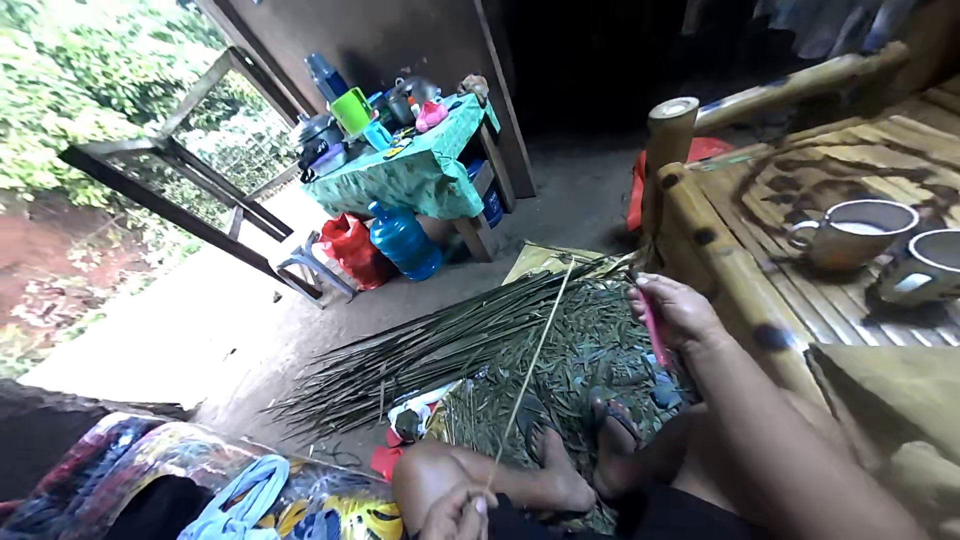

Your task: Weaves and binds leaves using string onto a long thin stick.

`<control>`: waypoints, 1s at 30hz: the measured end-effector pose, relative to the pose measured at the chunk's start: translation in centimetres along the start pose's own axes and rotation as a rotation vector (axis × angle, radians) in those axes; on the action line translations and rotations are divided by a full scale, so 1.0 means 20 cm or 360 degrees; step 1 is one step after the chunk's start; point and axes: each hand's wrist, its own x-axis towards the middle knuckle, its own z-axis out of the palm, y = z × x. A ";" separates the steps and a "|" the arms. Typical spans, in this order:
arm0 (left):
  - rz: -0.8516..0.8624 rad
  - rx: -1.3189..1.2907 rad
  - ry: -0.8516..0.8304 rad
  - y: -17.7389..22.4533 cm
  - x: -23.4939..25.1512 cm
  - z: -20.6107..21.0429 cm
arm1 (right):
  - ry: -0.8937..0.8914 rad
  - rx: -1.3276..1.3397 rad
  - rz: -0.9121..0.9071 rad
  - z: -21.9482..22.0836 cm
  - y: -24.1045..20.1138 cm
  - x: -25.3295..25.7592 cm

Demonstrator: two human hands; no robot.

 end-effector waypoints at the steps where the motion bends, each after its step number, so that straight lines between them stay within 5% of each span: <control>1: 0.0156 0.0068 0.0055 0.08 0.08 0.00 | -0.0020 -0.0014 0.0014 0.01 0.00 0.00; 8: 0.0820 0.0588 0.0163 0.70 0.68 0.24 | 0.0068 -0.0237 0.0063 -0.07 0.14 0.10; 14: 0.1077 0.0659 0.0081 1.01 0.80 0.57 | 0.0185 -0.0399 0.0004 -0.04 0.14 0.06; 23: 0.0600 0.0861 -0.0474 0.54 0.66 0.71 | 0.0113 -0.0336 0.0050 -0.03 0.18 0.08; 30: 0.0534 0.0962 -0.0569 0.34 0.41 0.65 | 0.0093 -0.0399 0.0082 -0.01 0.20 0.08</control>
